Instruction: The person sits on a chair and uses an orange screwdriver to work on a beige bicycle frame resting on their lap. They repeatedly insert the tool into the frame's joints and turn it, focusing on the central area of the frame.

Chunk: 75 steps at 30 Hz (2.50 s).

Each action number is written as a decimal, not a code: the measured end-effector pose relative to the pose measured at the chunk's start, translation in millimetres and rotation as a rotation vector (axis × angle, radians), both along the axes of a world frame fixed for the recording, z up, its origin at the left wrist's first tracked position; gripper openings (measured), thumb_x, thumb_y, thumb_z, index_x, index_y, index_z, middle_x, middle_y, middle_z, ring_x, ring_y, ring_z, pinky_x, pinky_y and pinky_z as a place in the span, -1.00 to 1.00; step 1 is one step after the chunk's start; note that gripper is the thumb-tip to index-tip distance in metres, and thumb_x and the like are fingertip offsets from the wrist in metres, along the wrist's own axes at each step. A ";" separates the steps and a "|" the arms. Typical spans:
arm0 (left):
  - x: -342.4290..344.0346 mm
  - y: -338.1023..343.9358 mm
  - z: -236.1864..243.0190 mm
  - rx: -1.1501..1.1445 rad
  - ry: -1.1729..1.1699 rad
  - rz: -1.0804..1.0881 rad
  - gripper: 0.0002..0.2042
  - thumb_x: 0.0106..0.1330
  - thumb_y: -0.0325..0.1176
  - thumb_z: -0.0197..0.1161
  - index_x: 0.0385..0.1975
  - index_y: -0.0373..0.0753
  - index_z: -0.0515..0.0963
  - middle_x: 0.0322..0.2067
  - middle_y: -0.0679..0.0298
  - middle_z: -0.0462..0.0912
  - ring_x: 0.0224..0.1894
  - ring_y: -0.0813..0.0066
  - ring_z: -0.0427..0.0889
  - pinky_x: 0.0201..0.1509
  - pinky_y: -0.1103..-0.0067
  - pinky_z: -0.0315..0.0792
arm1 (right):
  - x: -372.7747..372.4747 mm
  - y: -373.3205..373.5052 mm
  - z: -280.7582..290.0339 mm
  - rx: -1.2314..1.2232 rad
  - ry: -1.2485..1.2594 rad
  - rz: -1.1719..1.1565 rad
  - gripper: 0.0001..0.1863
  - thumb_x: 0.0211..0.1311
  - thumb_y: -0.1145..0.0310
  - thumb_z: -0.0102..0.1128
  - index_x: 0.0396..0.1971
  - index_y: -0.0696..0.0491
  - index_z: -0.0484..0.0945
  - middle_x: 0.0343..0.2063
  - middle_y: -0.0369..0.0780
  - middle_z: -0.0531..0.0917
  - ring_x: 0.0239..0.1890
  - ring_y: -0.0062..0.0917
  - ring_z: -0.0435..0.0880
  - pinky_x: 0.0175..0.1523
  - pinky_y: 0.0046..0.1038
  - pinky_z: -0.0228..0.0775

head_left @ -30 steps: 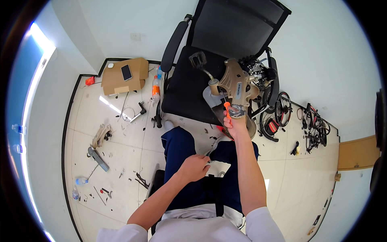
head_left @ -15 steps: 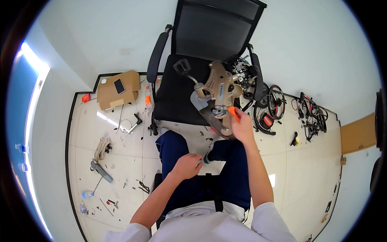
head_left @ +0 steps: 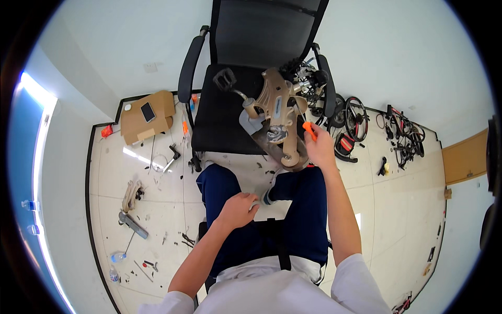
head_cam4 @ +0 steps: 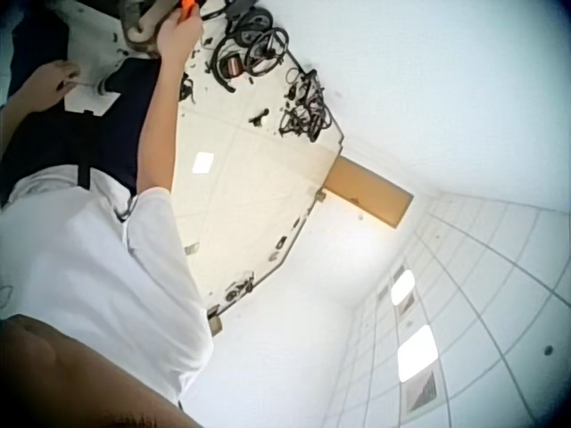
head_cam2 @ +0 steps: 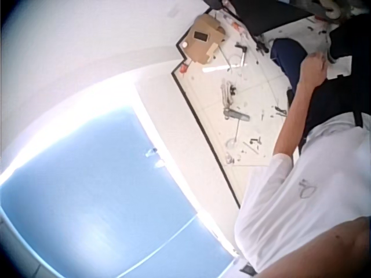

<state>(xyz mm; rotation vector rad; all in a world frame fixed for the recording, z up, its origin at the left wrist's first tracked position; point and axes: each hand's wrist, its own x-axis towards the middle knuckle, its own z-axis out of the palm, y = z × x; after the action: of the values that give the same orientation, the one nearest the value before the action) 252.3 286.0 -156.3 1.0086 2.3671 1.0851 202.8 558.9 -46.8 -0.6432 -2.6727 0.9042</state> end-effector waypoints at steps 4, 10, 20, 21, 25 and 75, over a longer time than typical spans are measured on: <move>-0.4 0.4 -0.4 0.006 0.019 -0.004 -0.80 0.24 -0.33 0.24 -0.21 -0.28 0.57 -0.32 0.08 0.66 -0.20 0.10 0.62 -0.11 0.34 0.50 | -9.6 1.2 6.0 0.012 -0.043 0.031 -0.56 0.23 0.36 0.08 0.05 0.31 0.49 -0.24 0.19 0.64 -0.15 0.02 0.64 0.00 -0.19 0.45; -0.7 1.0 1.6 0.013 0.014 -0.002 -0.80 0.24 -0.33 0.24 -0.21 -0.28 0.57 -0.33 0.08 0.65 -0.22 0.09 0.62 -0.12 0.34 0.50 | -13.1 4.0 0.7 0.058 -0.044 0.034 -0.58 0.23 0.37 0.06 0.02 0.30 0.51 -0.25 0.19 0.64 -0.15 0.04 0.63 -0.01 -0.17 0.45; 0.0 0.4 -1.2 0.028 0.021 0.015 -0.81 0.24 -0.33 0.24 -0.22 -0.26 0.57 -0.35 0.08 0.64 -0.24 0.08 0.61 -0.14 0.33 0.49 | -11.8 1.9 4.5 0.042 -0.070 0.024 -0.58 0.22 0.37 0.06 0.02 0.30 0.51 -0.27 0.19 0.64 -0.16 0.04 0.64 -0.01 -0.17 0.46; 0.0 0.3 -1.3 0.022 0.023 0.007 -0.81 0.24 -0.32 0.24 -0.22 -0.26 0.57 -0.36 0.08 0.64 -0.24 0.08 0.61 -0.14 0.33 0.49 | -11.6 1.9 3.4 0.057 -0.065 0.022 -0.58 0.22 0.37 0.06 0.02 0.30 0.51 -0.28 0.20 0.64 -0.16 0.04 0.64 -0.02 -0.17 0.46; -0.4 0.5 1.4 -0.008 0.028 -0.011 -0.80 0.24 -0.32 0.24 -0.22 -0.26 0.57 -0.35 0.09 0.65 -0.24 0.09 0.61 -0.14 0.33 0.49 | -14.1 -1.6 4.6 0.112 -0.080 0.038 -0.57 0.21 0.38 0.07 0.03 0.31 0.49 -0.31 0.21 0.63 -0.19 0.05 0.64 -0.05 -0.14 0.47; -176.0 42.9 -121.3 0.872 -1.114 1.412 -0.26 0.08 -0.04 0.51 0.20 -0.24 0.31 0.13 0.17 0.48 0.12 0.19 0.50 0.16 0.13 0.37 | -21.7 -24.9 -1.2 0.465 -0.194 0.243 -0.44 0.01 0.50 0.16 -0.01 0.51 0.26 -0.30 0.18 0.54 -0.36 -0.05 0.67 -0.27 -0.27 0.61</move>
<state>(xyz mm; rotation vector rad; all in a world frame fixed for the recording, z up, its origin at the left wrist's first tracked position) 76.3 328.9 -277.6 -1.2208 1.2839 2.2788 181.1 534.1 -48.0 -0.3162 -3.0263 0.2482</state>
